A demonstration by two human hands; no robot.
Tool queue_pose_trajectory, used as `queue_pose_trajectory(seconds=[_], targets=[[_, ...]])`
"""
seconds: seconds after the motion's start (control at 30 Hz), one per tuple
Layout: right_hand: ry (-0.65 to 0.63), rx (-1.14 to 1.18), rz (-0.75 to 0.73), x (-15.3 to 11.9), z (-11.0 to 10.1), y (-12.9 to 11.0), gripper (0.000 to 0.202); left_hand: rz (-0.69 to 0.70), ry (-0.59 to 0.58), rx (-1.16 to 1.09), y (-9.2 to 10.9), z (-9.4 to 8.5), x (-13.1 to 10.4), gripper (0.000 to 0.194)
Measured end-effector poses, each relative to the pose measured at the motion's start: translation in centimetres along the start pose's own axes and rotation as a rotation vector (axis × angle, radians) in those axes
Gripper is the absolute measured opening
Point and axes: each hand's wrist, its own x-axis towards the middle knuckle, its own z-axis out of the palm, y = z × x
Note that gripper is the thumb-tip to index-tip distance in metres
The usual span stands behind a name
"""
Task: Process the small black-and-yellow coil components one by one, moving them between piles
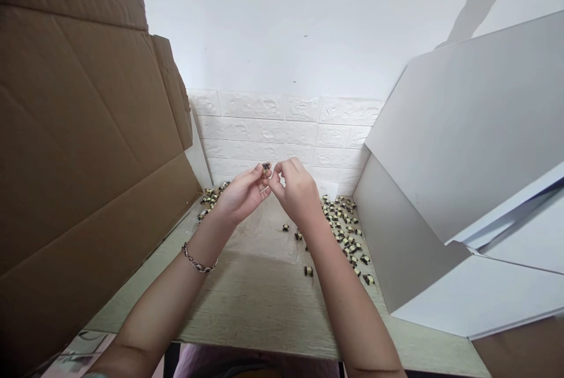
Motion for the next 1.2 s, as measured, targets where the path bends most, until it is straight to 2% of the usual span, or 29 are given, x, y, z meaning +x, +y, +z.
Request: queue_pose_trajectory(seconds=[0.2, 0.4, 0.6, 0.7, 0.83, 0.97, 1.2], targets=[[-0.007, 0.057, 0.036, 0.1, 0.1, 0.1, 0.008, 0.051, 0.019, 0.025, -0.8, 0.0, 0.4, 0.013], [-0.001, 0.114, 0.046, 0.2, -0.2, -0.1, 0.008, 0.019, 0.024, -0.031, -0.4, 0.5, 0.1, 0.013], [0.009, 0.148, 0.059, 0.3, -0.2, -0.4, 0.007, 0.065, -0.003, -0.005, -0.5, 0.6, 0.1, 0.012], [-0.001, 0.138, 0.046, 0.3, -0.2, -0.2, 0.007, 0.013, 0.030, -0.038, -0.3, 0.7, 0.0, 0.010], [-0.019, 0.104, 0.018, 0.3, -0.5, 0.1, 0.006, -0.150, 0.072, -0.110, 0.1, 0.9, -0.1, 0.015], [0.043, 0.048, -0.026, 0.4, -0.9, -0.3, 0.004, -0.222, 0.030, -0.155, 0.4, 0.8, -0.1, 0.016], [0.129, -0.023, -0.131, 0.4, -1.5, -0.9, 0.010, -0.147, -0.082, -0.134, 0.5, 1.0, -0.7, 0.012]])
